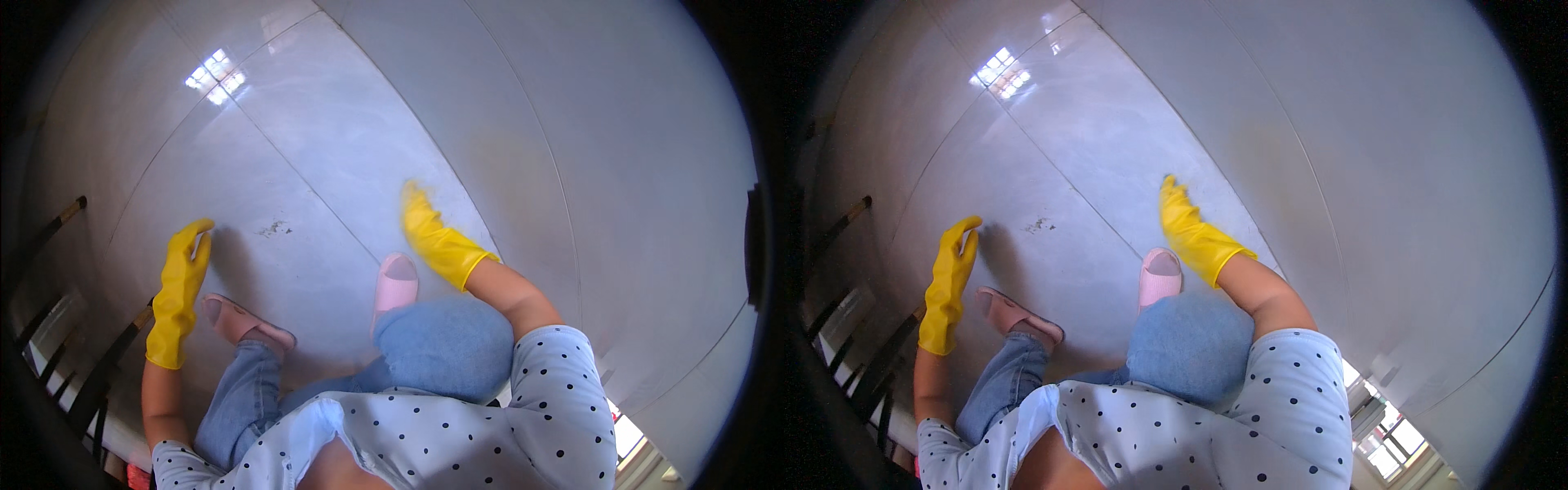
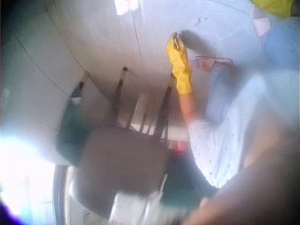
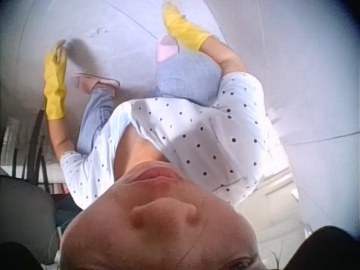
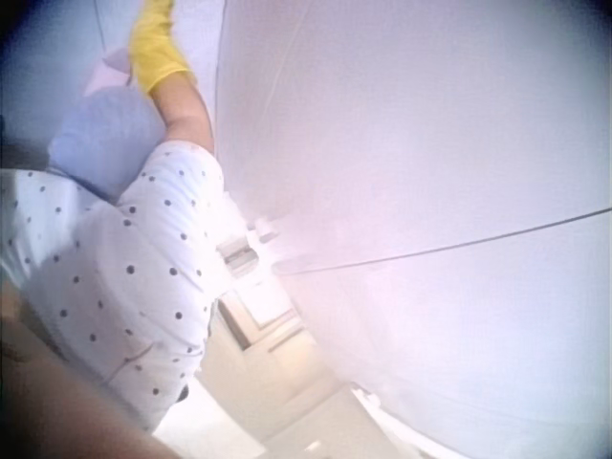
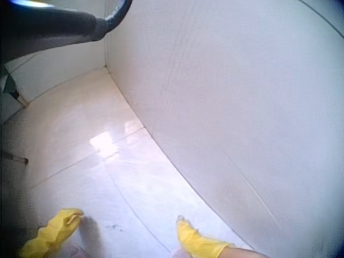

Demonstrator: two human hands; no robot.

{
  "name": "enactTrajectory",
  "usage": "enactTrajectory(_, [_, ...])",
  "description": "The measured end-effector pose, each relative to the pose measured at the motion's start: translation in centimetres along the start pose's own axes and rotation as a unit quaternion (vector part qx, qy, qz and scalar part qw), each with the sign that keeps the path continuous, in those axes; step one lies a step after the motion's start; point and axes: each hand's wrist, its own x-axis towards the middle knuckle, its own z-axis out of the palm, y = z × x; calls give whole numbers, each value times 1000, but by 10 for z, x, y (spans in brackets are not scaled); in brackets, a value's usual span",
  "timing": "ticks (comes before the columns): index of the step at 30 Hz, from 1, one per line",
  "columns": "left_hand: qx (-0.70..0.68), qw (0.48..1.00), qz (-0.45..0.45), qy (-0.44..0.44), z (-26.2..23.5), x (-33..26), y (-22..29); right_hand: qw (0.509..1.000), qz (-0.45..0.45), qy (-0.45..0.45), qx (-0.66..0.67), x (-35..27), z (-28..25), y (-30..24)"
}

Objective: The person sits on a tiled floor and scrubs the surface with a small grey cloth or sponge. They wear yellow rubber gloves and pink slippers, moving methodically across the floor tiles to clean them.

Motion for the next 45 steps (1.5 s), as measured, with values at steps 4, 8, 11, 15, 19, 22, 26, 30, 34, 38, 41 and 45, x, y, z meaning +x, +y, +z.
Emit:
enactTrajectory(4, [13, 999, 37, 4, -4, 7, 17, 944, 2, -38, 328, -39, -64, 1])
enactTrajectory(8, [8, 999, 46, -6, -8, 13, 34, 766, 111, 14, 633, -37, -49, 42])
enactTrajectory(11, [15, 999, 44, 5, -13, 5, 36, 784, 274, 92, 549, -43, -42, 78])
enactTrajectory(15, [34, 999, 41, 8, -16, -1, 17, 802, 341, -51, 487, -26, -7, 99])
enactTrajectory(19, [46, 998, 39, -19, -2, 0, 20, 769, 238, 94, 586, 10, 7, 42])
enactTrajectory(22, [40, 999, 31, -20, -2, -4, 14, 841, -32, 202, 501, 25, -82, -11])
enactTrajectory(26, [41, 998, 34, -23, -10, -5, 16, 781, 21, 168, 601, 9, -104, 14])
enactTrajectory(30, [64, 998, 2, -6, -22, -9, 26, 793, 248, 66, 553, 2, -48, 95])
enactTrajectory(34, [59, 998, 19, -20, -16, -3, 8, 803, 321, 36, 501, 20, -15, 76])
enactTrajectory(38, [57, 996, 60, -29, -5, 4, 21, 869, -5, 87, 487, 20, -50, 8])
enactTrajectory(41, [54, 996, 59, -27, -10, 10, 33, 710, 24, 230, 665, -17, -76, 5])
enactTrajectory(45, [53, 996, 76, -4, -18, 0, 41, 764, 278, 301, 498, -47, 16, 58])
